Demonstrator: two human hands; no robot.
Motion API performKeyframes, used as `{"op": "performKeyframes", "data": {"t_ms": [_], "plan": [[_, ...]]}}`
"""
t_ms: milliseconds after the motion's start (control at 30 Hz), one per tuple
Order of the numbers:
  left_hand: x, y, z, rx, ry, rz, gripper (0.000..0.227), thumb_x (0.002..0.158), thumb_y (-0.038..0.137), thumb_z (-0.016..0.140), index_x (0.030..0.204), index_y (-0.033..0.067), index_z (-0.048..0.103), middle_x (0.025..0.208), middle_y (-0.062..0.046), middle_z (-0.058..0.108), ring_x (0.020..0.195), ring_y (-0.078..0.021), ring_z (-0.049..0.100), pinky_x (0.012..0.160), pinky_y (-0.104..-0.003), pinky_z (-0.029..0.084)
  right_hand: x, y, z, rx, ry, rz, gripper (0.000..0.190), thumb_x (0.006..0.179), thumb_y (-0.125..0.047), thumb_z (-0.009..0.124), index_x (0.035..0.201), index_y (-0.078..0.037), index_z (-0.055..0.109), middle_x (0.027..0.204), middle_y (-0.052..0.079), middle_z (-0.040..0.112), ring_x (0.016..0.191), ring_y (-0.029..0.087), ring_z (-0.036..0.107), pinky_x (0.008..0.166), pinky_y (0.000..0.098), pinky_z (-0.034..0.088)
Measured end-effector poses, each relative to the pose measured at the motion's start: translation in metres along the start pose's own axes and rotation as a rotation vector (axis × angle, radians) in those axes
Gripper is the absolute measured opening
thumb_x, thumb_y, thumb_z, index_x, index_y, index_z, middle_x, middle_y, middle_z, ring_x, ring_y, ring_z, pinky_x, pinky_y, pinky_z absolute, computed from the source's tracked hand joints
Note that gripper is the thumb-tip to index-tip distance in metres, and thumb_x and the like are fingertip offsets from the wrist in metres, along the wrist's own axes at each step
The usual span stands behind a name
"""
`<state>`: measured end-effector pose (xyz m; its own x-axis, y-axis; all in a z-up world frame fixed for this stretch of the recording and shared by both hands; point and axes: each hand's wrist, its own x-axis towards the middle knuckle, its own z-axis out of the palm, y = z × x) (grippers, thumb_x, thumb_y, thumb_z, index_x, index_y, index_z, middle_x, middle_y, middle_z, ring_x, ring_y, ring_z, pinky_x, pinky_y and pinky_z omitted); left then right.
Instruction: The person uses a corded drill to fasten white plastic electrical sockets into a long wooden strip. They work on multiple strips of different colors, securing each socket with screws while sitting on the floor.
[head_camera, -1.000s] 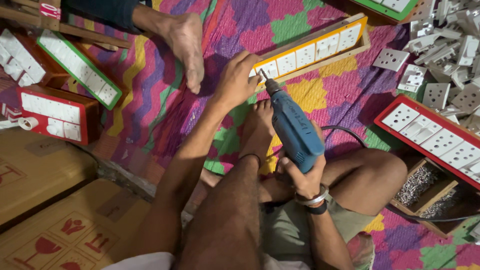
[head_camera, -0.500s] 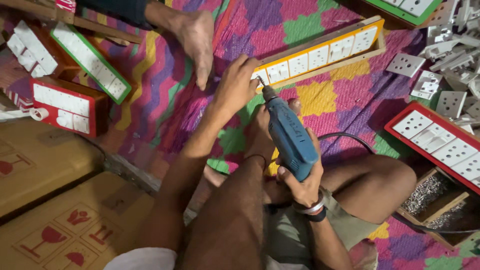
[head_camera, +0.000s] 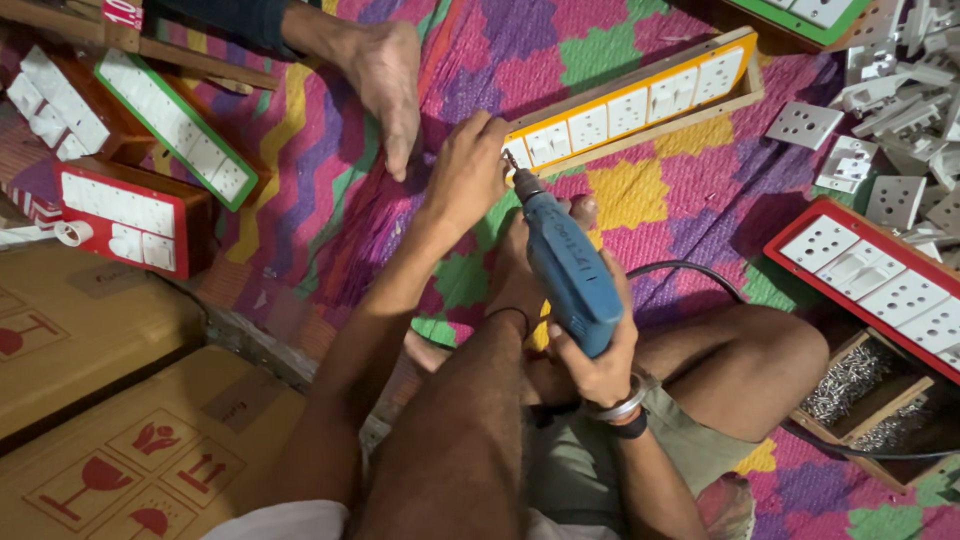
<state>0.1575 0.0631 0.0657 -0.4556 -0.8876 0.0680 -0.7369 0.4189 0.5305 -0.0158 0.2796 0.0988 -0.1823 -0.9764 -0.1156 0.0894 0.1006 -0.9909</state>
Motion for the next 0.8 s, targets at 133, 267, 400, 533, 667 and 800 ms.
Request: {"op": "performKeyframes", "data": {"t_ms": [133,267,400,533,667,800], "plan": [[0.006,-0.008,-0.008,-0.105,-0.039,-0.015,0.023,0.079,-0.002,0.075,0.101,-0.0009,0.068,0.101,-0.021,0.067,0.096,-0.0441,0.066,0.08,-0.05,0.053,0.001,-0.003,0.003,-0.041,-0.005,-0.084,0.094,0.081,-0.004,0.076,0.161,0.004,0.029,0.142,0.024,0.056,0.124,0.029,0.06,0.106,0.0408,0.05],[0.014,-0.023,-0.017,-0.315,-0.115,-0.043,0.023,0.079,0.004,0.079,0.102,0.0012,0.075,0.094,-0.015,0.074,0.089,-0.028,0.072,0.079,-0.039,0.055,-0.005,-0.004,-0.027,0.341,0.089,0.168,0.096,0.077,-0.009,0.078,0.159,0.001,0.029,0.106,0.021,0.067,0.076,0.021,0.068,0.068,0.034,0.058],[-0.008,-0.044,-0.023,-0.609,-0.14,-0.214,0.022,0.093,0.012,0.077,0.111,-0.001,0.074,0.098,-0.007,0.076,0.087,-0.0101,0.069,0.079,-0.027,0.057,-0.009,0.002,-0.061,0.565,0.333,0.087,0.067,0.086,-0.011,0.07,0.144,0.014,0.047,0.103,0.024,0.065,0.068,0.025,0.064,0.061,0.0372,0.055],[-0.021,-0.049,-0.005,-0.982,-0.176,-0.304,0.027,0.098,0.014,0.073,0.118,-0.0032,0.071,0.103,-0.003,0.075,0.093,-0.0058,0.068,0.085,-0.023,0.056,-0.004,0.014,-0.083,0.744,0.496,0.08,0.06,0.089,-0.013,0.063,0.141,0.01,0.045,0.103,0.022,0.062,0.066,0.023,0.058,0.061,0.0357,0.051],[-0.003,-0.034,0.019,-0.809,-0.181,-0.513,0.034,0.097,0.02,0.07,0.125,-0.0005,0.071,0.1,-0.008,0.074,0.085,-0.0131,0.065,0.074,-0.032,0.053,0.002,0.032,-0.092,0.912,0.503,0.157,0.053,0.09,-0.015,0.061,0.135,0.009,0.049,0.105,0.021,0.063,0.066,0.023,0.058,0.062,0.0351,0.049],[-0.001,-0.003,0.022,0.08,0.016,-0.088,0.05,0.088,0.027,0.082,0.127,-0.002,0.07,0.122,-0.019,0.065,0.112,-0.0348,0.06,0.097,-0.046,0.05,-0.002,0.052,-0.088,0.958,0.509,0.186,0.045,0.089,-0.018,0.062,0.121,0.011,0.051,0.105,0.021,0.063,0.067,0.023,0.057,0.064,0.0371,0.047]]}}
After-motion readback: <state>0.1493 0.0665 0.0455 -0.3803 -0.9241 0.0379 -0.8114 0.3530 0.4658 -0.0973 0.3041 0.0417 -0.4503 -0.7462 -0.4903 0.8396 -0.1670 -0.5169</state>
